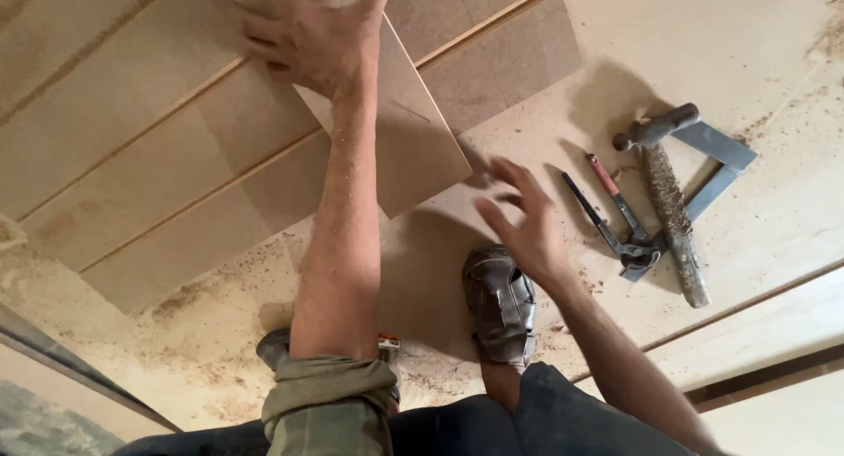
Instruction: The person installs wooden panels onto a wall by first tapping them into place with a hammer, then using a power router to cut grooves along the edges. They repeat this process, measuring and marking the wood with a tape measure and pencil before securing the next panel.
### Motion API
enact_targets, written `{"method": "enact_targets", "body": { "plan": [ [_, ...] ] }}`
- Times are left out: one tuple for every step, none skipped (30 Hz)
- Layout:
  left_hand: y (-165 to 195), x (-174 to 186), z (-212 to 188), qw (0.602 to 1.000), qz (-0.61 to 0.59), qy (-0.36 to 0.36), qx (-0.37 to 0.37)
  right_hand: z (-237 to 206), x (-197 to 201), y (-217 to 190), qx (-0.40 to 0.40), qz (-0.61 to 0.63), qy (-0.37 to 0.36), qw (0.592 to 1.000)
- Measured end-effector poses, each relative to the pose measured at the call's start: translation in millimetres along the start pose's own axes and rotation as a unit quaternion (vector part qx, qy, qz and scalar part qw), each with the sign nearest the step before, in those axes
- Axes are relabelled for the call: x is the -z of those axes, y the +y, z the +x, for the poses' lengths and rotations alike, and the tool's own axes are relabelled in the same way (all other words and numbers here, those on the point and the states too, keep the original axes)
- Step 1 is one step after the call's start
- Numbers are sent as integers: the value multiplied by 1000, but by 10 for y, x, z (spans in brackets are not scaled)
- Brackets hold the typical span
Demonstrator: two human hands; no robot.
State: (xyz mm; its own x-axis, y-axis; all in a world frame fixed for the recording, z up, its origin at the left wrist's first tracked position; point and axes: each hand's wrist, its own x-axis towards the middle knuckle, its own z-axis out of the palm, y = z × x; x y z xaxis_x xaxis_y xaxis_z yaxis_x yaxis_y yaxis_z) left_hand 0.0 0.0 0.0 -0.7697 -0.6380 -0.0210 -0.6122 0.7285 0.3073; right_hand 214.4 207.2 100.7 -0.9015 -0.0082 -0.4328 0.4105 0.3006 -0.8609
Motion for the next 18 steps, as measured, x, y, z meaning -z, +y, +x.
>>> {"method": "enact_targets", "body": {
  "plan": [
    [-29,1,-21,1000,-4,9,-6,112,-130,29,21,26,-10,999],
    [-30,-9,-19,1000,-8,17,-13,203,-221,43,42,52,-19,998],
    [-22,-6,12,999,-5,29,-26,270,-299,41,18,70,-20,997],
    [-19,0,33,998,-3,40,-38,346,-361,44,-6,86,-22,996],
    [-4,-7,42,998,-2,49,-49,409,-386,52,-30,101,-22,994],
    [-2,-22,41,999,-22,12,-23,440,-387,86,-26,106,-25,994],
    [-18,-28,6,999,-39,-30,3,410,-363,125,-27,110,-28,993],
    [-28,-40,-18,995,-57,-72,30,386,-351,160,-27,114,-32,993],
    [-33,-57,-42,997,-47,-60,10,376,-336,199,-30,113,-33,993],
    [-63,-66,-55,998,-36,-48,-10,364,-333,240,-34,114,-36,992],
    [-84,-71,-92,998,-26,-39,-31,332,-322,265,-38,115,-38,992],
    [-96,-78,-106,998,-26,-38,-30,310,-336,278,-33,129,-33,991],
    [-82,-97,-99,999,-28,-34,-29,313,-342,282,-23,142,-28,989],
    [-66,-114,-77,999,-31,-28,-28,331,-348,284,-12,155,-24,987],
    [-51,-133,-56,999,-31,-23,-30,347,-347,285,-12,144,-18,989],
    [-50,-146,-45,999,-30,-18,-32,345,-353,284,-14,133,-12,991],
    [-58,-153,-41,999,-28,-13,-34,341,-363,281,-16,122,-6,992],
    [-62,-152,-41,999,-26,-16,-33,347,-368,272,-26,109,-1,994]
  ]
}}
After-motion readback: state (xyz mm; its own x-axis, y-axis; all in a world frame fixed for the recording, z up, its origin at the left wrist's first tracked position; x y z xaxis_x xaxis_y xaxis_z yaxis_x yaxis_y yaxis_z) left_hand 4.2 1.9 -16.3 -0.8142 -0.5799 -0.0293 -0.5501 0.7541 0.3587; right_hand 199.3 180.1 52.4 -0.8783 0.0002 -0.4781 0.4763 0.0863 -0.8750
